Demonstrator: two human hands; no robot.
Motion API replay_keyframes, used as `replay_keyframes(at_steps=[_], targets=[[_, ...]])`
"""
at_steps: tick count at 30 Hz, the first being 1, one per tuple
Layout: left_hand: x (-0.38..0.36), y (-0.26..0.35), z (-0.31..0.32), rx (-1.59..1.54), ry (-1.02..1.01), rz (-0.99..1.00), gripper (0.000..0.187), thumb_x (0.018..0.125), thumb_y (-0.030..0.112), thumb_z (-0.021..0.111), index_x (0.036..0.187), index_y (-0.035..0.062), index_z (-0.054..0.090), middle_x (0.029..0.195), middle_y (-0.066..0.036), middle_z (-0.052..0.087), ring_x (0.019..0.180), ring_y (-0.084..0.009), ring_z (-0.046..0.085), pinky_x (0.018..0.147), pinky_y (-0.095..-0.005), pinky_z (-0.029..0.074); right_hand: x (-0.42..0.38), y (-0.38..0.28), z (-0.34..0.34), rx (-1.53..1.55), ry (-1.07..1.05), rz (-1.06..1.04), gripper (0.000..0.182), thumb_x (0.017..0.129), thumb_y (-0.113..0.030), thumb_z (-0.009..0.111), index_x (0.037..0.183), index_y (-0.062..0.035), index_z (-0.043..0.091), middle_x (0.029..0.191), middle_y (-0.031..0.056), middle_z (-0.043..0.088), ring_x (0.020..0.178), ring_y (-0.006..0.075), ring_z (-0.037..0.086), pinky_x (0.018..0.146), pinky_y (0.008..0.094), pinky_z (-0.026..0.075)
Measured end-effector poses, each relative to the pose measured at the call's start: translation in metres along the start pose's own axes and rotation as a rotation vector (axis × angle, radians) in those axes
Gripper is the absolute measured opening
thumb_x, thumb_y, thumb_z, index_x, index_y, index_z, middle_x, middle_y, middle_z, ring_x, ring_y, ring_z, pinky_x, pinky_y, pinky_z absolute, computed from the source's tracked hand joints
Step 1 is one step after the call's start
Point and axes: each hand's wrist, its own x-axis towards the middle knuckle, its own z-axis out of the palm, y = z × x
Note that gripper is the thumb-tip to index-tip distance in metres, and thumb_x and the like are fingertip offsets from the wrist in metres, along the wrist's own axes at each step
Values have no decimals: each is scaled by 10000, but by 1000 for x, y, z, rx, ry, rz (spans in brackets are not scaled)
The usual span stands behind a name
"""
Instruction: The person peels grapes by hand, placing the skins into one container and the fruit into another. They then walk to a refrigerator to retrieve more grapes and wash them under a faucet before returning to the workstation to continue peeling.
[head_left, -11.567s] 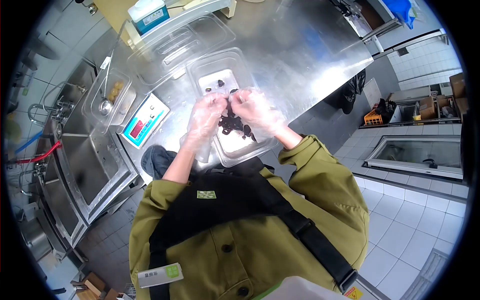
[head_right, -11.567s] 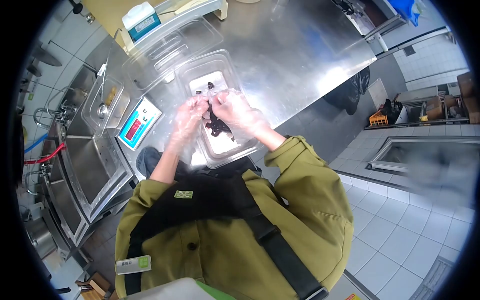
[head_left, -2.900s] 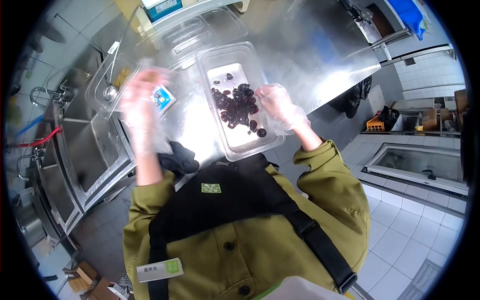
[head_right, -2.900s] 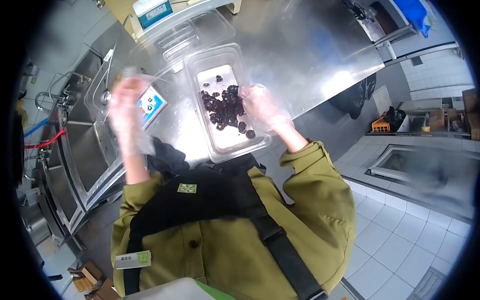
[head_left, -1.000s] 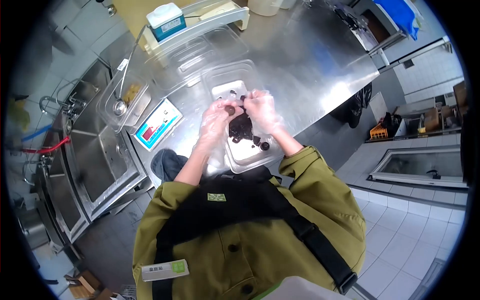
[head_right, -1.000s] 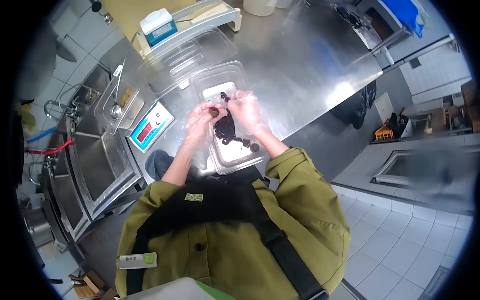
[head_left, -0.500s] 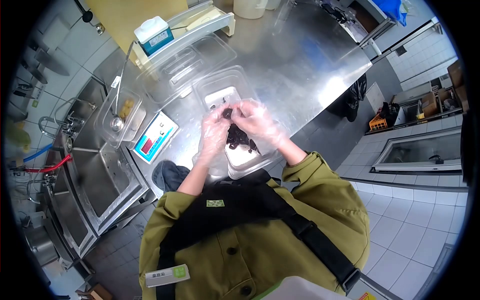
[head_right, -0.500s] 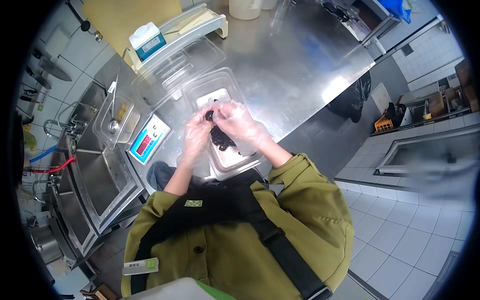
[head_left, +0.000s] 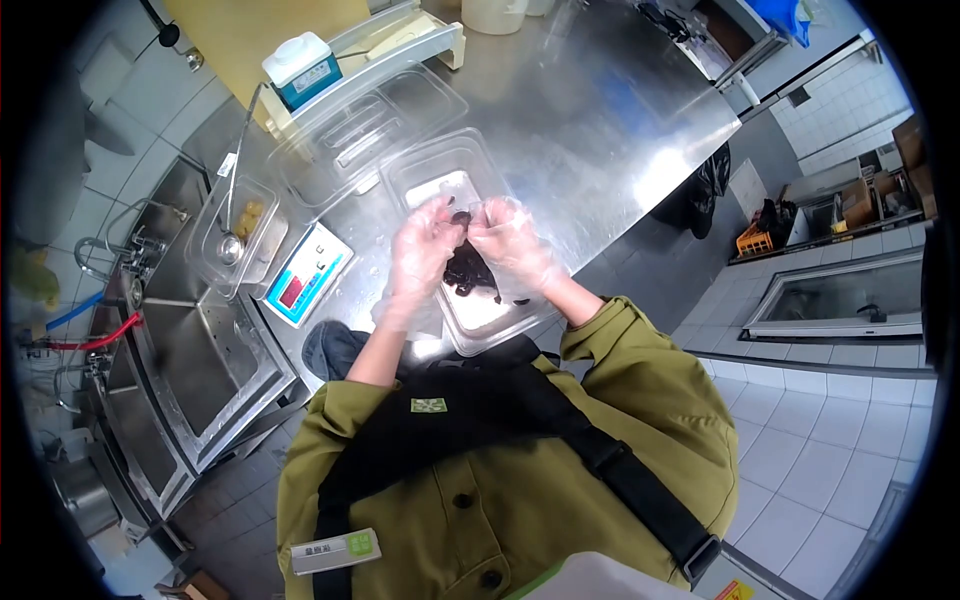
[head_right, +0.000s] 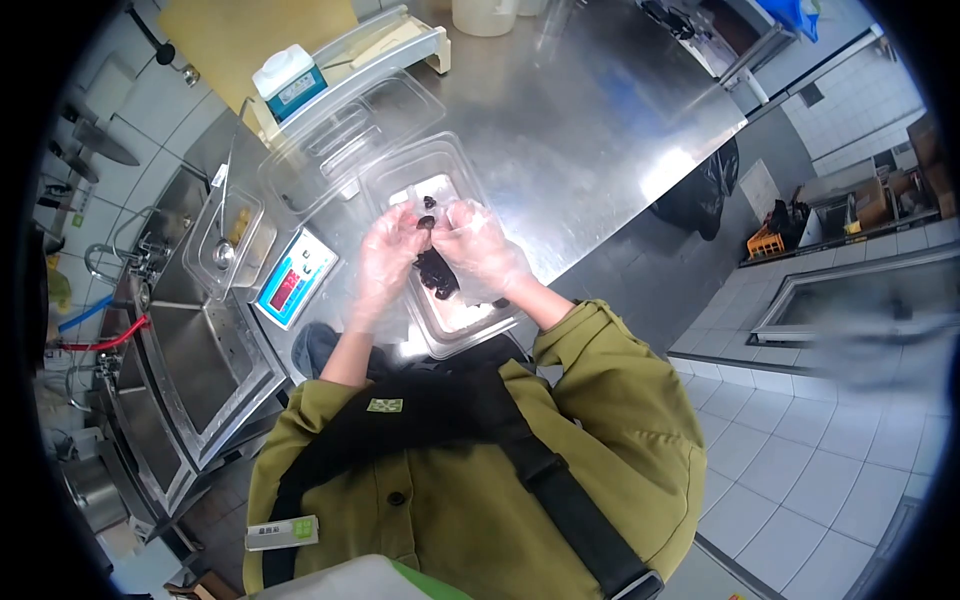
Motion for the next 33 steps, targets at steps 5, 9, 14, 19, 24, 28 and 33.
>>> replay_keyframes(at_steps=[5,9,14,19,24,28,33], targets=[[-9,-7,10,-13,33,124,292,808,37,590,1095,-21,578,988,-62,600,826,-121,563,773,-252,454,-1,4,2,-3,56,-3,71,718,-50,561,667,-4,543,656,202,559,623,364,555,565,427,447],[-9,-1,5,-70,52,-24,265,830,50,573,1089,-4,573,980,-54,600,812,-130,568,775,-247,450,-8,2,0,547,-81,273,73,767,-84,558,736,-18,560,624,90,563,571,205,553,517,317,438],[4,-15,-7,-410,21,-52,258,855,78,550,1104,11,557,942,-38,596,778,-120,563,757,-234,450,-15,-12,-14,901,-103,508,138,839,-149,516,831,-26,579,646,-6,527,577,70,497,520,219,411],[-5,-7,-23,-72,-41,17,294,782,-14,523,1075,-27,553,932,-49,588,804,-127,571,744,-251,461,-9,-5,-29,3,-258,70,181,855,-174,515,822,-21,605,708,114,599,638,249,583,607,334,460],[-8,8,-4,313,12,128,271,718,-18,529,983,-8,584,809,-75,608,726,-144,582,665,-267,474,1,-11,-16,13,-223,-212,83,811,-125,572,792,-55,612,731,157,596,701,356,571,649,418,462],[-8,3,-10,279,-113,70,254,725,-2,544,978,11,561,856,-50,566,775,-125,544,699,-265,452,1,-7,-7,16,-130,-165,106,777,-126,589,732,-31,597,696,176,585,695,355,577,629,432,457],[-6,3,-8,181,-180,68,255,772,25,571,1025,-2,547,939,-53,564,832,-134,551,759,-273,454,-9,-8,-5,127,-113,199,100,763,-118,584,745,-20,582,746,209,585,715,388,571,631,438,459]])
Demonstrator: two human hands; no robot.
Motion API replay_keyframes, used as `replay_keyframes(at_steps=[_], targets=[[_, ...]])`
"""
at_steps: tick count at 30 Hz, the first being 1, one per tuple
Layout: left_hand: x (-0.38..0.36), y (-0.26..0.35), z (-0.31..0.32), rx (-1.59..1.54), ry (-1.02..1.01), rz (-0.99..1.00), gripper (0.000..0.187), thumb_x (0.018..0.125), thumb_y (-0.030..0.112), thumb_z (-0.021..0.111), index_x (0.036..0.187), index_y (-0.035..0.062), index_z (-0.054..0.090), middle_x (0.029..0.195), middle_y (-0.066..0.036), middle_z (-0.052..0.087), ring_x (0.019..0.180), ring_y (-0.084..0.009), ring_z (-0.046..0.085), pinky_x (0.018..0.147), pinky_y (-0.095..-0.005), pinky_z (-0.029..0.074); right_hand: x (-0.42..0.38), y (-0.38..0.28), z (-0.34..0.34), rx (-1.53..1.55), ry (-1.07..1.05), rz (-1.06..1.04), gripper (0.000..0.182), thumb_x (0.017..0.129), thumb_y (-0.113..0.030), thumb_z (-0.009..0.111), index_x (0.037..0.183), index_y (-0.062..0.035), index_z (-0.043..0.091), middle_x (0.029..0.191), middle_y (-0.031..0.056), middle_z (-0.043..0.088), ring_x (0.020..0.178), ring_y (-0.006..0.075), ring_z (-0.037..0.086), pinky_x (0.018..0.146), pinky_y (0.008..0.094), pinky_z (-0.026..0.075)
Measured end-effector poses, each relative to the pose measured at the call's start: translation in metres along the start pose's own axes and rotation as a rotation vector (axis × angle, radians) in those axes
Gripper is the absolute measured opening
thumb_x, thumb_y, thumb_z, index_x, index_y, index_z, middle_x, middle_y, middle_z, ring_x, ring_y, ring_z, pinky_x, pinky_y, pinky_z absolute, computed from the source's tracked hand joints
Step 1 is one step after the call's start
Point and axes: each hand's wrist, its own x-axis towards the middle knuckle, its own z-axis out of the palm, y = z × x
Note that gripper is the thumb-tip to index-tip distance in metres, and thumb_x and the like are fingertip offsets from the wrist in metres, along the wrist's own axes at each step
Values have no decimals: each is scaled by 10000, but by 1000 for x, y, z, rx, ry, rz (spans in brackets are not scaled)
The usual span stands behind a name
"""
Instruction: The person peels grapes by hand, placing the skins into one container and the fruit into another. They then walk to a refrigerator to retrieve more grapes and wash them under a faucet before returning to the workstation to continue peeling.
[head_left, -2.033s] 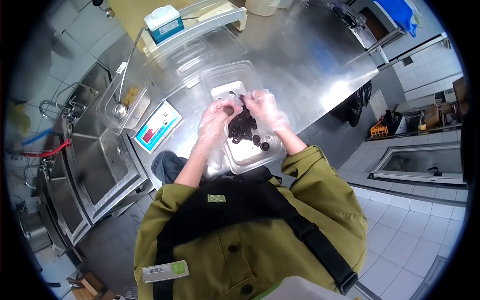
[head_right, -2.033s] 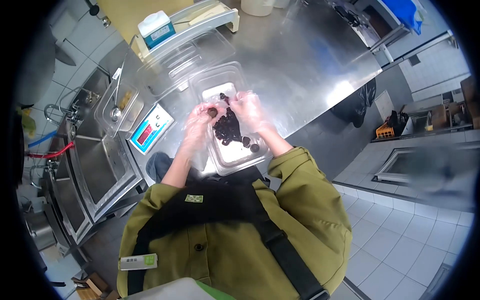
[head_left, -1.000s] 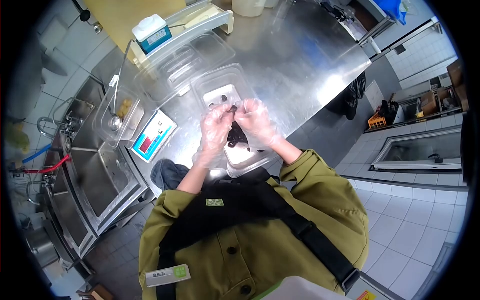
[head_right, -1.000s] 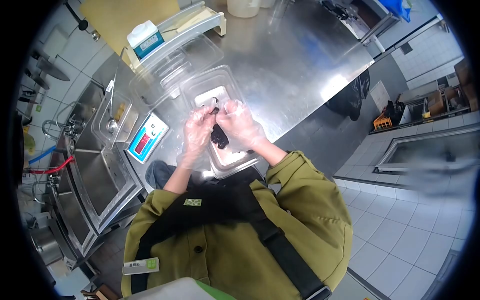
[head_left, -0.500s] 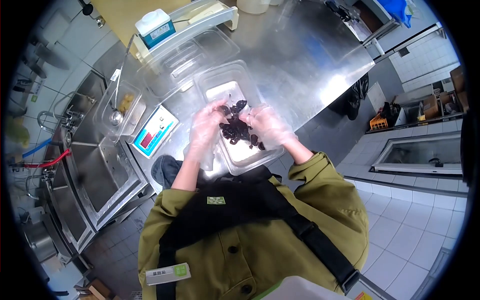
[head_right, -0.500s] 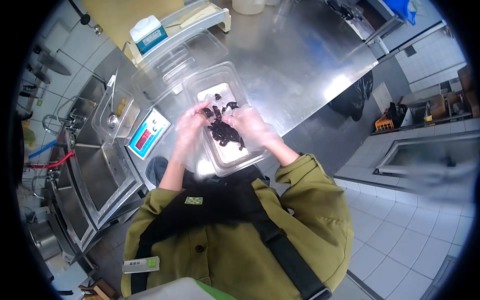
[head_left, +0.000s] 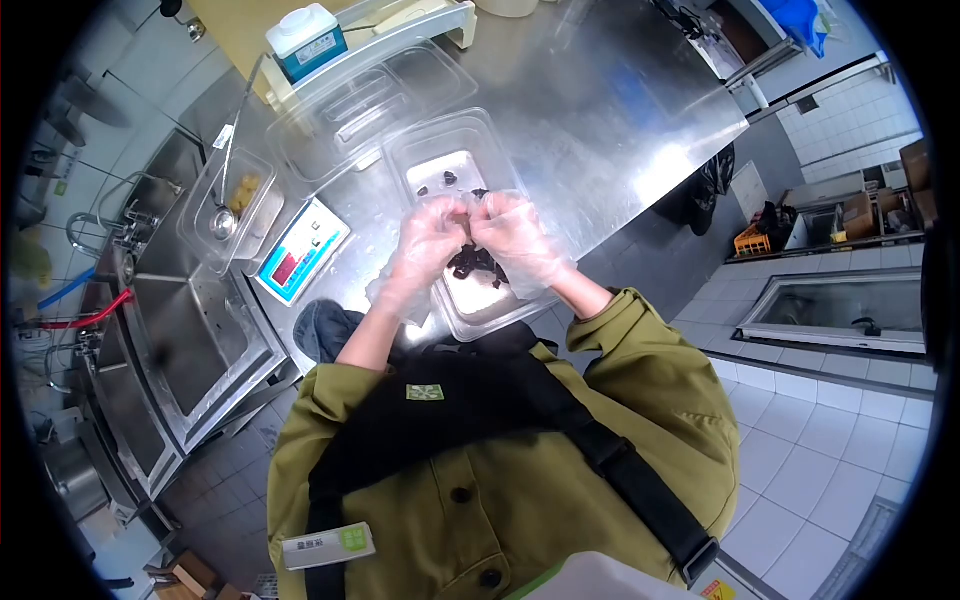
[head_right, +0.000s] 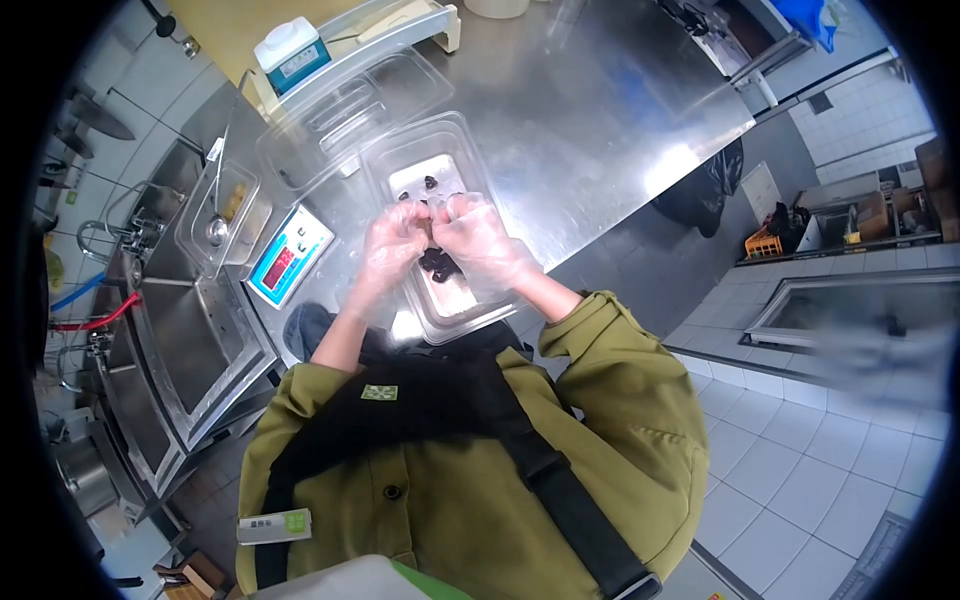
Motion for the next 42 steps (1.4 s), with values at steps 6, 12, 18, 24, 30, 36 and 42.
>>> replay_keyframes(at_steps=[6,12,18,24,30,36,42], targets=[[-1,-3,8,-436,83,-106,258,826,80,594,1056,-32,562,940,-72,597,854,-138,585,797,-257,465,4,8,7,-203,130,-128,88,797,-91,553,753,-20,577,722,213,567,664,386,563,613,418,460],[3,-14,0,-366,18,-96,312,818,112,618,1091,-24,555,927,-92,620,842,-166,601,807,-265,469,-2,4,-6,421,-84,50,78,797,-61,556,772,12,565,647,102,564,594,235,572,574,328,459],[-6,11,-8,-733,-3,-255,401,798,99,595,1166,-32,504,1041,-161,575,944,-194,572,846,-285,474,18,25,-19,-315,-6,-133,196,856,-99,512,968,-1,639,793,120,659,711,195,624,653,303,479],[-28,48,-37,-524,297,-51,297,823,119,589,1096,7,556,998,-114,610,894,-184,586,879,-308,446,22,22,-39,-59,-239,86,221,811,-131,512,933,17,621,836,202,625,809,356,604,730,403,479],[-48,93,-166,575,886,68,368,806,149,569,1149,17,582,1009,-113,630,885,-188,591,835,-288,427,-14,45,4,-978,-802,-7,217,791,-133,527,896,13,650,888,181,647,883,301,632,764,363,499],[-43,57,-185,702,724,408,371,883,131,523,1222,-20,505,1254,-159,516,1167,-224,488,1005,-328,357,-20,79,21,-1134,-933,-279,165,779,-147,561,813,-20,661,828,147,655,803,300,645,692,371,506],[-28,14,-30,3,280,-90,239,872,119,559,1074,-5,583,871,-67,616,801,-136,592,725,-274,497,19,2,-15,-513,-754,194,196,790,-207,621,825,-17,653,780,127,639,714,198,625,640,307,485]])
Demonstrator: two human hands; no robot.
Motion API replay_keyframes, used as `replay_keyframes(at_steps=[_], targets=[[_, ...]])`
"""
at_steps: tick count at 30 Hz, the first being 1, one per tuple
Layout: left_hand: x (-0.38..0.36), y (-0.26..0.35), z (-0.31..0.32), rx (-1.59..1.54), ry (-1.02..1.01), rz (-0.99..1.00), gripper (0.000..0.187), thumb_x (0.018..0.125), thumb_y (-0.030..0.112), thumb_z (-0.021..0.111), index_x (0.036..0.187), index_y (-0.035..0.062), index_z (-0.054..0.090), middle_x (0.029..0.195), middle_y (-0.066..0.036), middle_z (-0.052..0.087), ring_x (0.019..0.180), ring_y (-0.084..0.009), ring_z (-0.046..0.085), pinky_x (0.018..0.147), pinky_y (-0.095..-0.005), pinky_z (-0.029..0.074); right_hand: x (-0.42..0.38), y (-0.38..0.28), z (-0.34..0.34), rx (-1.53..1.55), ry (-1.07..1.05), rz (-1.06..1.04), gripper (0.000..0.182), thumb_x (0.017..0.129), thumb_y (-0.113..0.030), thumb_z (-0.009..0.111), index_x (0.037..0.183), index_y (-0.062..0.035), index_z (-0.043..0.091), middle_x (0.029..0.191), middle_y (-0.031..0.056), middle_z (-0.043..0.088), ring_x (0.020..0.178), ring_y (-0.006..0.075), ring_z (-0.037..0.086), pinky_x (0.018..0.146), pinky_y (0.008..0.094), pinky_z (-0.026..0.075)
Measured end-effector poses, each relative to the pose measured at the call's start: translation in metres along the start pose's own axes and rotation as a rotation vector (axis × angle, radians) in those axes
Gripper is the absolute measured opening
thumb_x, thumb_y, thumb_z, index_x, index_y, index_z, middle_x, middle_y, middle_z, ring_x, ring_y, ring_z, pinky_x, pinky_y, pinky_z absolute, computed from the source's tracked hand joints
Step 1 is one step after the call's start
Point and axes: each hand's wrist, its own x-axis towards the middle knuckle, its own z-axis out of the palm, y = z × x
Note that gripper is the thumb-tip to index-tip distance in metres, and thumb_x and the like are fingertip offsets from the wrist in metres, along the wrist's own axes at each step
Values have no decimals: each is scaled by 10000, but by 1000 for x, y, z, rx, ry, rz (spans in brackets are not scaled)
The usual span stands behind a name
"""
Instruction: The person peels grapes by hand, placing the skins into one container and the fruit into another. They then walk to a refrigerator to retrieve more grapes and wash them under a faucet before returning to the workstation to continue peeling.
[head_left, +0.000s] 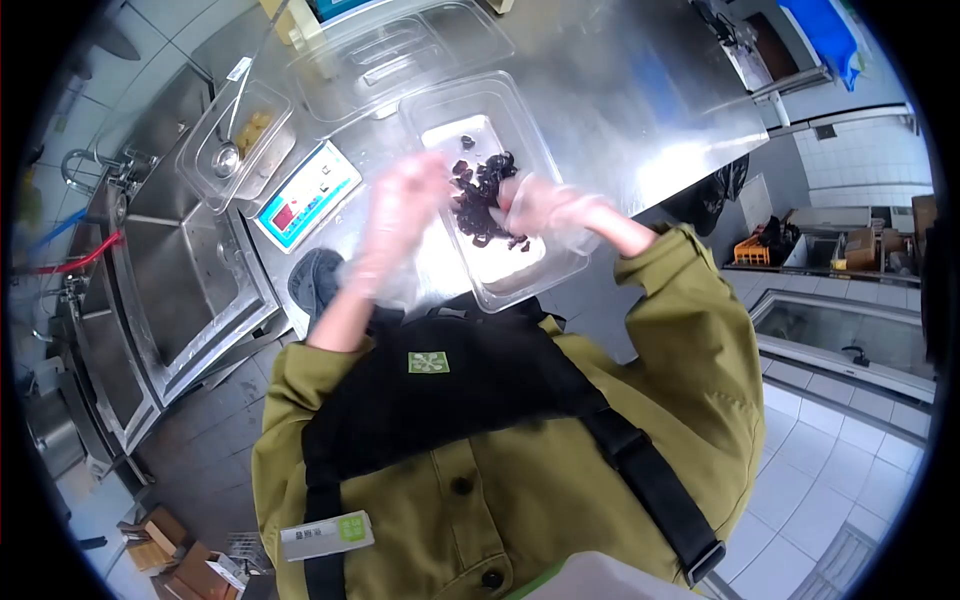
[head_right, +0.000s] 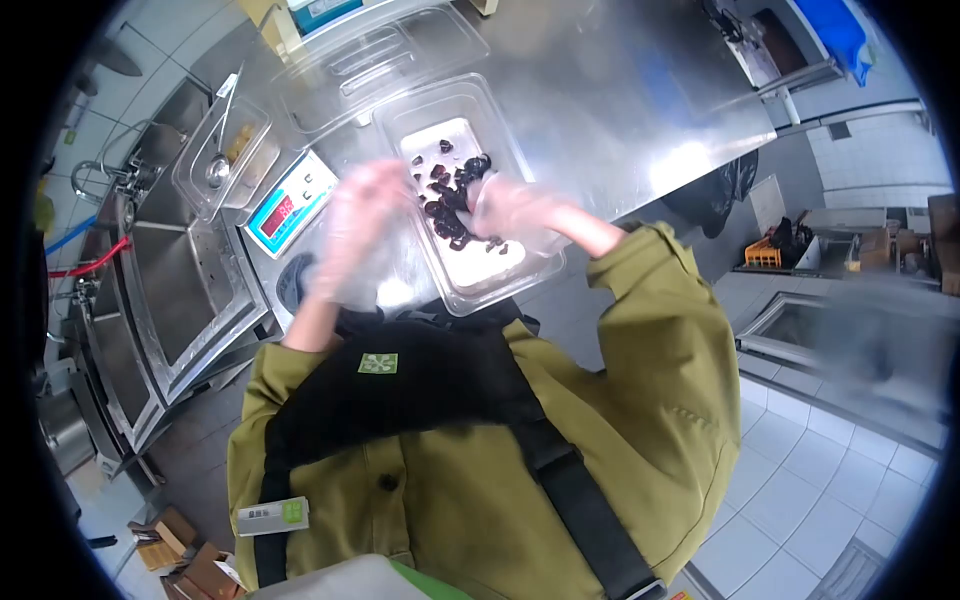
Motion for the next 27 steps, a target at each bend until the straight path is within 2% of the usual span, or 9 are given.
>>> replay_keyframes(at_steps=[4,7,8,11,12,15,19,23,27], targets=[[5,-27,51,-630,-266,-183,288,902,203,554,1081,-21,537,931,-70,595,856,-135,591,721,-255,504,-13,-5,-2,643,353,-213,126,789,-141,630,790,-14,635,712,100,598,642,162,575,619,286,463],[11,-40,57,-794,-184,-216,253,898,197,557,1022,-24,558,929,-71,601,849,-139,588,740,-263,491,-12,8,9,563,541,-373,96,789,-101,620,774,-7,626,681,82,571,620,164,559,609,291,450],[9,-40,60,-818,-104,-257,235,896,187,559,998,-25,569,913,-69,606,831,-140,590,742,-264,486,-5,14,16,331,671,-470,94,764,-84,629,731,1,603,687,110,569,620,224,572,595,324,442],[8,-25,58,-375,-163,-68,128,857,96,568,867,-12,636,780,-14,613,718,-88,558,702,-221,448,-11,-3,10,-22,634,-359,135,750,-115,623,736,17,599,719,201,592,688,363,594,617,408,469],[5,-15,63,-244,11,-145,125,838,69,562,825,-15,653,737,-7,613,709,-65,537,670,-211,430,-8,-4,14,10,644,-347,172,757,-154,633,770,14,601,721,212,591,721,381,595,631,438,462],[11,-32,56,-314,-87,-90,183,852,67,581,994,-45,611,843,-59,630,737,-106,571,702,-226,460,-4,-12,21,125,682,-144,193,768,-189,631,792,1,606,733,215,594,723,385,596,635,437,465],[8,-26,43,-348,-125,-135,191,857,71,571,1005,-44,606,839,-72,630,750,-131,586,704,-235,467,16,-12,23,181,754,-7,236,795,-236,601,806,-1,613,751,217,601,784,383,596,666,431,464],[8,-20,35,-706,-207,-202,315,873,103,557,1137,-63,516,1021,-148,594,890,-220,591,822,-301,474,31,21,15,166,579,-46,242,812,-226,583,807,11,626,775,229,605,770,375,600,656,414,467],[14,-23,41,-715,-77,-152,309,891,92,514,1169,-42,500,1074,-121,574,936,-178,578,873,-291,462,9,6,10,721,530,-257,191,837,-171,567,825,13,617,677,126,595,634,166,574,637,301,456]])
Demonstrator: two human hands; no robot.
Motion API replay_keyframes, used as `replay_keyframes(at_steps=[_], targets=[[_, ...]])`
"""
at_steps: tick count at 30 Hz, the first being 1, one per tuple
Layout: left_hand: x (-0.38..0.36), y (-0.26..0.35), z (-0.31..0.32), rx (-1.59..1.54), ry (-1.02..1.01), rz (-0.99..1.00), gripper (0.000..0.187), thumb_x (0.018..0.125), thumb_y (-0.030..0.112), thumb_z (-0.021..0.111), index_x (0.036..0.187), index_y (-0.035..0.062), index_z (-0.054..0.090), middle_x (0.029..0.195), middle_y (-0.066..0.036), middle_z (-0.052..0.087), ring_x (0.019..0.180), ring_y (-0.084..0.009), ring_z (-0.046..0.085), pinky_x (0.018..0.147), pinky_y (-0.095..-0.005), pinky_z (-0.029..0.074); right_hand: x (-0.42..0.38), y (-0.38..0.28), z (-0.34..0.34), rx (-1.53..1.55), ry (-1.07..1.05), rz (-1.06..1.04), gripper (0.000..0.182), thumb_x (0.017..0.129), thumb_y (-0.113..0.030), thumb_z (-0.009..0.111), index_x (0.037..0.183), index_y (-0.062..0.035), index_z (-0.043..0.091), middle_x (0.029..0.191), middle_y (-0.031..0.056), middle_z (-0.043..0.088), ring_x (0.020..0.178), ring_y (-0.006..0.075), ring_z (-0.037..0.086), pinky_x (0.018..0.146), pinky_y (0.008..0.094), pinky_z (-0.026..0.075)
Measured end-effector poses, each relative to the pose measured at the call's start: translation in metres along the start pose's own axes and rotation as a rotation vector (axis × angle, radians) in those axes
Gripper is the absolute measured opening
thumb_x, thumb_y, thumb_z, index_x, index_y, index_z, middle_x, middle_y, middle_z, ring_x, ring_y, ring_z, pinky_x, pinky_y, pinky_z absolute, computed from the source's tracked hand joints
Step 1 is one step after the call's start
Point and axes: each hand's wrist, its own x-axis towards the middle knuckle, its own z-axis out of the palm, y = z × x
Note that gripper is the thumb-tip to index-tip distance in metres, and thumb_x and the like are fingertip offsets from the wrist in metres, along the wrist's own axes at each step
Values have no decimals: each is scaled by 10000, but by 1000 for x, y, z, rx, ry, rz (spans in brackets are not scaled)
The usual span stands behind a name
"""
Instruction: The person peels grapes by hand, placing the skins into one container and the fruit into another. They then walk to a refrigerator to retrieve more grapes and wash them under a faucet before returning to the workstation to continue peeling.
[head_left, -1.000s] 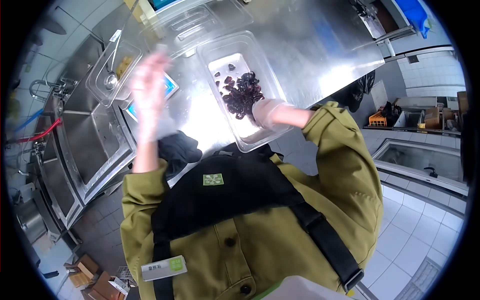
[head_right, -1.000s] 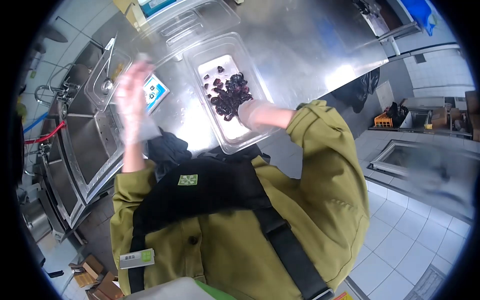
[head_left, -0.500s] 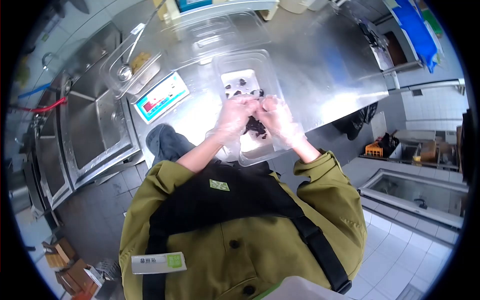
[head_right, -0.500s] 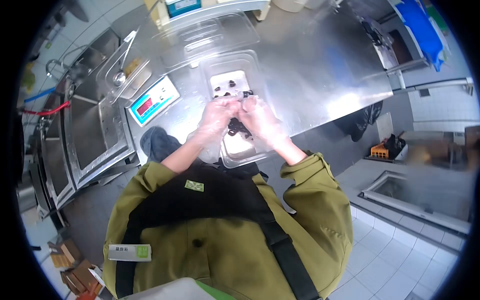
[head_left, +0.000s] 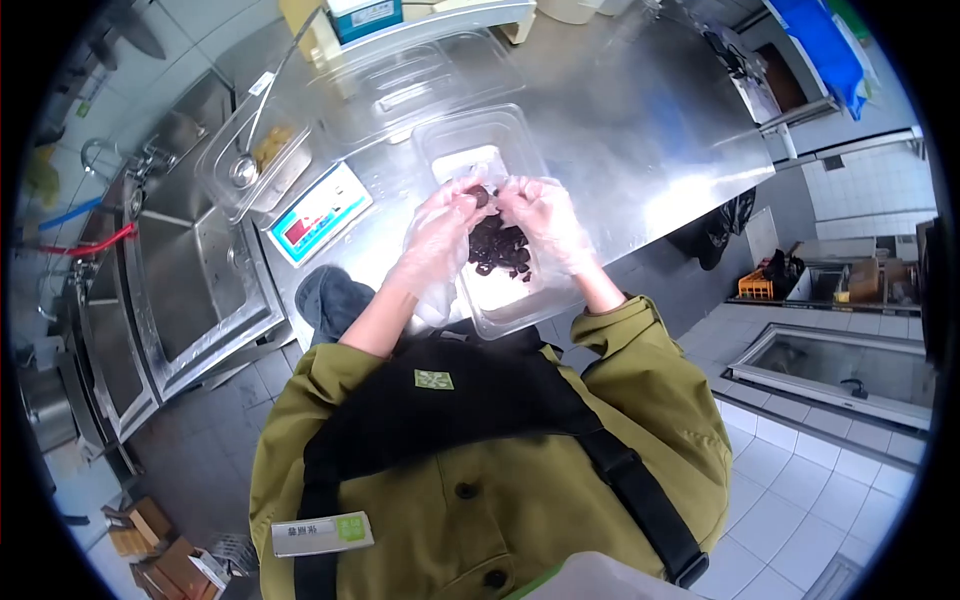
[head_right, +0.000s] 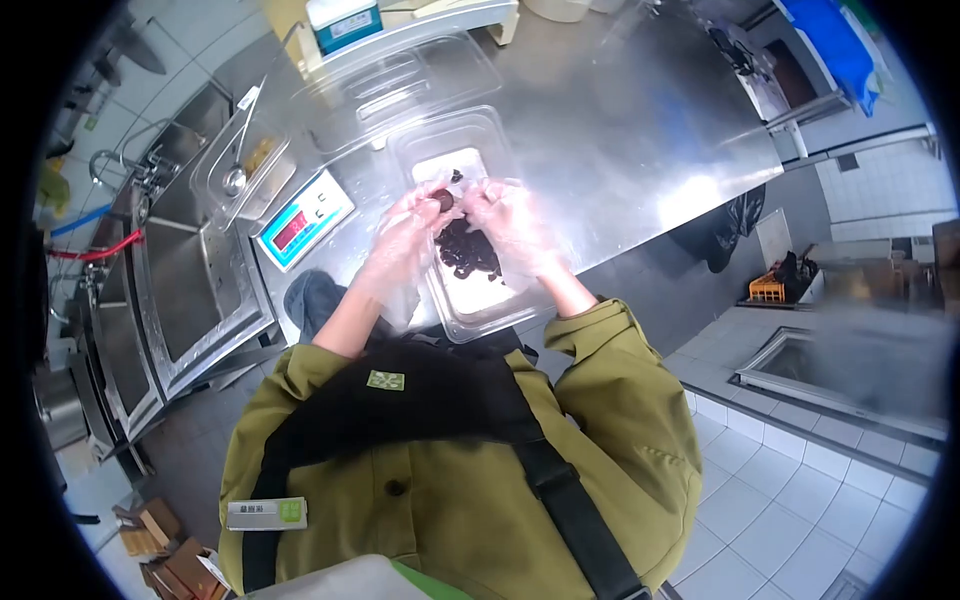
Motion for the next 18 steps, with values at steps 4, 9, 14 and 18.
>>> replay_keyframes(at_steps=[4,9,14,18], targets=[[3,-3,4,275,12,10,313,899,105,527,1185,-20,500,1076,-78,575,950,-142,567,877,-276,454,-10,-25,7,-57,93,11,110,794,-104,603,792,5,623,717,22,596,677,76,535,638,234,447],[11,-18,3,418,72,-2,260,914,103,495,1149,-3,532,1075,-55,573,922,-127,567,846,-269,465,-11,3,12,92,155,-29,86,765,-83,612,779,1,603,692,24,585,663,90,539,625,243,446],[20,-15,-3,-6,-131,-100,296,914,187,521,1165,31,518,1079,-45,566,930,-122,548,822,-256,454,-9,4,12,95,218,-58,68,764,-70,590,762,-3,585,658,22,573,624,101,516,599,251,436],[18,-4,-2,7,-206,-161,362,898,277,548,1165,35,509,1075,-44,566,919,-112,532,800,-251,448,-11,6,13,22,297,-23,79,780,-82,576,770,-5,589,642,54,568,616,111,517,597,270,437]])
